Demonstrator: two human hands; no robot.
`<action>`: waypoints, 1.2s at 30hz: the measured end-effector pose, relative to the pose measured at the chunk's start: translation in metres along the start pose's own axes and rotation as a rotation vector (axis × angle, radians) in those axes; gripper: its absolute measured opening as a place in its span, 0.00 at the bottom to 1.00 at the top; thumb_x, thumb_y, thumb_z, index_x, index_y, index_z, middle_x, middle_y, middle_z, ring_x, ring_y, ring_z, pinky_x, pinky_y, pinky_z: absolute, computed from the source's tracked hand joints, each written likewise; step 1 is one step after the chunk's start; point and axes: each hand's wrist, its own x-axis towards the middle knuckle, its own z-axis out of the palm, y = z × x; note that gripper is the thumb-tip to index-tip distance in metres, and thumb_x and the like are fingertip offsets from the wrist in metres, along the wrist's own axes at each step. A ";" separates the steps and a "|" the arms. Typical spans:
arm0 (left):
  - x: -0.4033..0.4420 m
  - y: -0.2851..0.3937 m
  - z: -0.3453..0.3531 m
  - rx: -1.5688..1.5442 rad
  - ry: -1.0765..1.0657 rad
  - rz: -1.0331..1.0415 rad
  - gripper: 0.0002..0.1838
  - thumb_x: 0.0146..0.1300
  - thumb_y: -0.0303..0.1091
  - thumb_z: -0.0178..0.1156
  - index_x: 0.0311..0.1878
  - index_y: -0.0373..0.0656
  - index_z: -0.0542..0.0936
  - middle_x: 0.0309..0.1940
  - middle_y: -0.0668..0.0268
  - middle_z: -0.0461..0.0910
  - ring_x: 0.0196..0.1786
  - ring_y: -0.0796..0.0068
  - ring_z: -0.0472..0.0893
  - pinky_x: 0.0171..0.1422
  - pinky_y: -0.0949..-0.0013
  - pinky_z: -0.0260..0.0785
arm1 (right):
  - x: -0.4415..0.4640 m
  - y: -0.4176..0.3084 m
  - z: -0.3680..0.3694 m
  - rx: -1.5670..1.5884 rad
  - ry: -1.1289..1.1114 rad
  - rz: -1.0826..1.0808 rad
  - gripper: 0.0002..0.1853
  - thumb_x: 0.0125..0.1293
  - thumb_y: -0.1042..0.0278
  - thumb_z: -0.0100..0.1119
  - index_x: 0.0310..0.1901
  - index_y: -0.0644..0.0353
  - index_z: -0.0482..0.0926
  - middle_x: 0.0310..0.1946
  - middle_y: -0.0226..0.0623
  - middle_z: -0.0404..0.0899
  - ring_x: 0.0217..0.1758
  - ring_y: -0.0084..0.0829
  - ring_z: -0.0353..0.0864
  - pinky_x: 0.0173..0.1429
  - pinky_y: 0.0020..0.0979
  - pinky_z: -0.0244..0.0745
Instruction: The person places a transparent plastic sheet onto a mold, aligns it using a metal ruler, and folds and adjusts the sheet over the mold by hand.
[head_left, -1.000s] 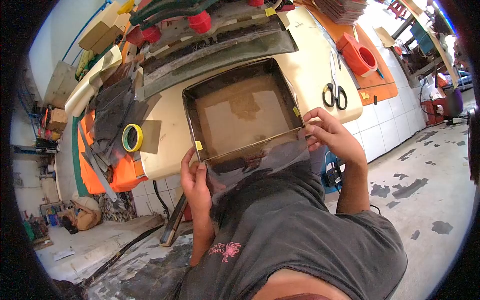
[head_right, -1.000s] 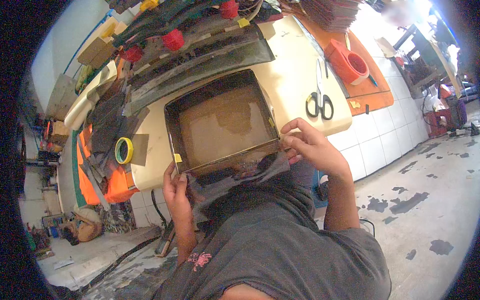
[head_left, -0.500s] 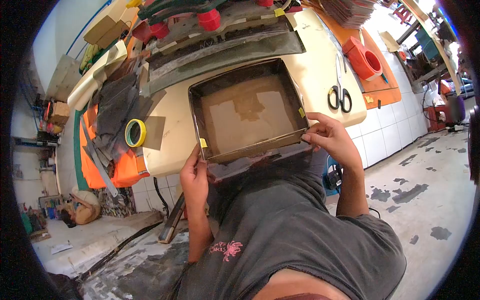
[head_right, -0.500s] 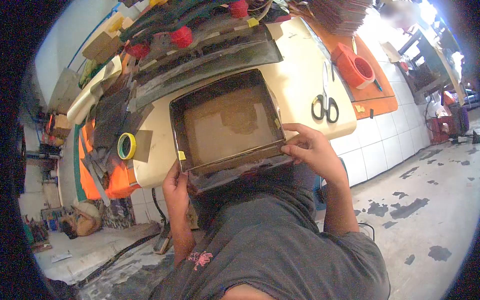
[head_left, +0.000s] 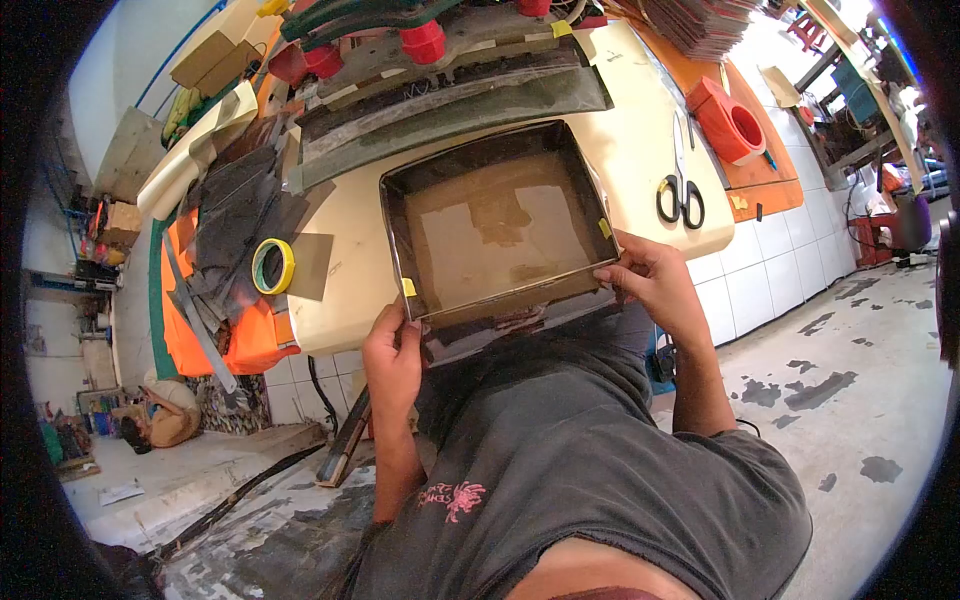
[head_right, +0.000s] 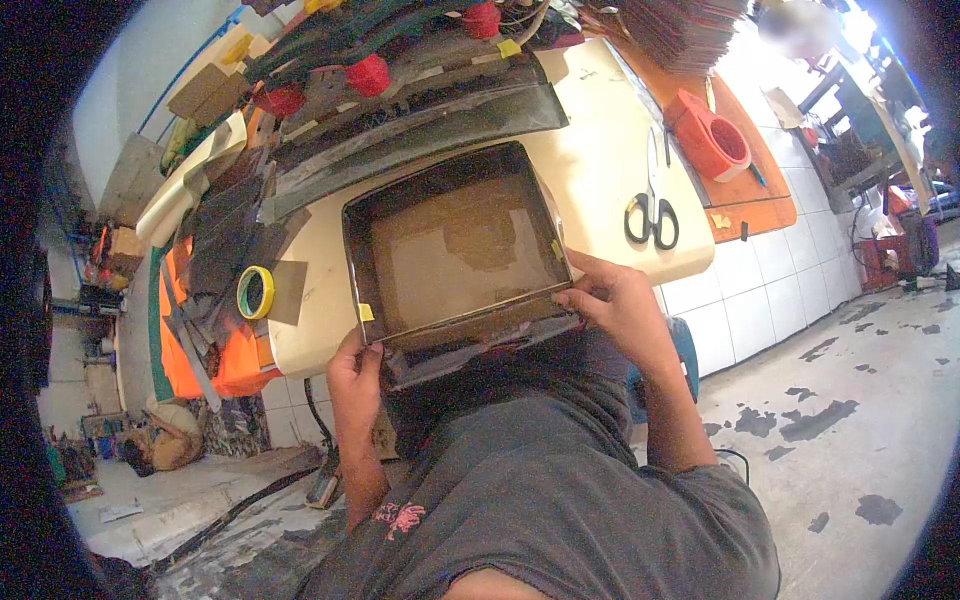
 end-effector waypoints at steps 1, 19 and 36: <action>0.000 0.001 0.000 0.029 -0.001 0.007 0.17 0.66 0.22 0.53 0.58 0.34 0.78 0.34 0.64 0.80 0.31 0.75 0.76 0.38 0.72 0.70 | 0.000 -0.001 0.000 -0.028 0.005 -0.011 0.27 0.59 0.77 0.65 0.62 0.63 0.76 0.26 0.36 0.84 0.26 0.20 0.79 0.34 0.26 0.75; 0.035 0.016 -0.004 0.330 0.020 0.304 0.03 0.62 0.20 0.53 0.37 0.31 0.76 0.28 0.56 0.74 0.32 0.61 0.77 0.40 0.64 0.68 | 0.019 -0.014 0.008 -0.229 0.110 -0.232 0.09 0.61 0.74 0.64 0.40 0.69 0.81 0.19 0.36 0.78 0.21 0.24 0.76 0.30 0.28 0.70; 0.072 0.022 0.002 0.254 0.006 0.260 0.05 0.64 0.21 0.52 0.39 0.29 0.76 0.29 0.58 0.75 0.33 0.66 0.77 0.41 0.66 0.69 | 0.057 -0.020 0.002 -0.232 0.089 -0.227 0.09 0.64 0.72 0.64 0.32 0.70 0.77 0.19 0.37 0.79 0.20 0.23 0.77 0.27 0.28 0.70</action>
